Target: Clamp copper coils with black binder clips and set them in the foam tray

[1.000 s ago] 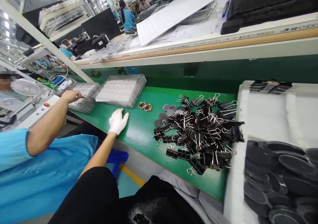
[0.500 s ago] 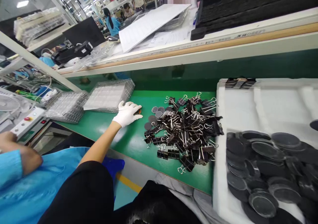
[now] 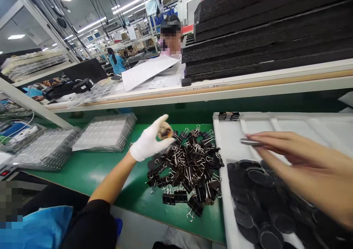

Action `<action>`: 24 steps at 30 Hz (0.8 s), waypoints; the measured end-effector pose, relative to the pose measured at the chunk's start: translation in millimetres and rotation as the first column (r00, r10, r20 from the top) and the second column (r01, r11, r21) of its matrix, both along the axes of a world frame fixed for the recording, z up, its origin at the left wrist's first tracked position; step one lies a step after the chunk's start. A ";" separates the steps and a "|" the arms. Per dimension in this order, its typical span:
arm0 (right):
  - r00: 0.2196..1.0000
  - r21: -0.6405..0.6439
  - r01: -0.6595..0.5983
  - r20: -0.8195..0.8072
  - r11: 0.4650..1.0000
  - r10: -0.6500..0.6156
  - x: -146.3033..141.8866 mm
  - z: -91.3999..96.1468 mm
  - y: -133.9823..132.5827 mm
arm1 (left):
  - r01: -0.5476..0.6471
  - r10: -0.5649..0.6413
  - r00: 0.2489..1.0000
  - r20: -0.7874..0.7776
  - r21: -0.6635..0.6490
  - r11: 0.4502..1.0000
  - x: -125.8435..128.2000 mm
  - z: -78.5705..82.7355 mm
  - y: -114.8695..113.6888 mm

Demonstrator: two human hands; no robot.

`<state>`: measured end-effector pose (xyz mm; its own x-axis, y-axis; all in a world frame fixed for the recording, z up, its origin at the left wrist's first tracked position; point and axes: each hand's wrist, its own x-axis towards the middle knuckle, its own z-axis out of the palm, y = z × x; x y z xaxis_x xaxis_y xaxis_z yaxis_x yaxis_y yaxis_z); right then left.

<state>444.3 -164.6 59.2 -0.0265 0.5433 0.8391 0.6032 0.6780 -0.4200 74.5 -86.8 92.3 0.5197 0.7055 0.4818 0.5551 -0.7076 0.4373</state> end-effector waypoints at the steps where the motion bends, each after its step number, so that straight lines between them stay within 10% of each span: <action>1: 0.996 0.067 -0.071 0.062 0.995 0.067 -14.0 9.4 -0.2 | 0.073 -0.073 0.997 0.012 -0.006 0.997 20.5 6.0 -1.6; 6: 0.947 0.293 -0.259 0.267 0.920 0.181 -44.6 23.7 3.5 | 0.376 -0.373 0.923 0.093 -0.010 0.927 92.3 14.7 -10.7; 11: 0.919 0.306 -0.280 0.358 0.910 0.162 -37.8 4.8 9.9 | 0.429 -0.426 0.902 0.075 -0.028 0.903 108.1 3.5 -15.5; 15: 0.886 0.205 -0.286 0.429 0.936 0.176 -38.9 -3.8 10.4 | 0.424 -0.426 0.903 0.063 0.045 0.905 108.2 -3.4 -11.5; 18: 0.950 -0.079 -0.290 0.095 0.954 0.297 -44.2 -2.8 5.7 | 0.413 -0.413 0.910 -0.017 0.098 0.906 110.8 -5.7 -11.1; 21: 0.871 -0.533 -0.477 -0.396 0.699 0.291 -47.1 1.5 2.1 | 0.422 -0.399 0.905 -0.148 0.205 0.883 112.6 -4.9 -12.3; 24: 0.740 -0.639 -0.650 -0.655 0.411 0.152 -41.6 6.1 5.4 | 0.390 -0.336 0.915 -0.224 0.274 0.879 104.8 4.0 -7.4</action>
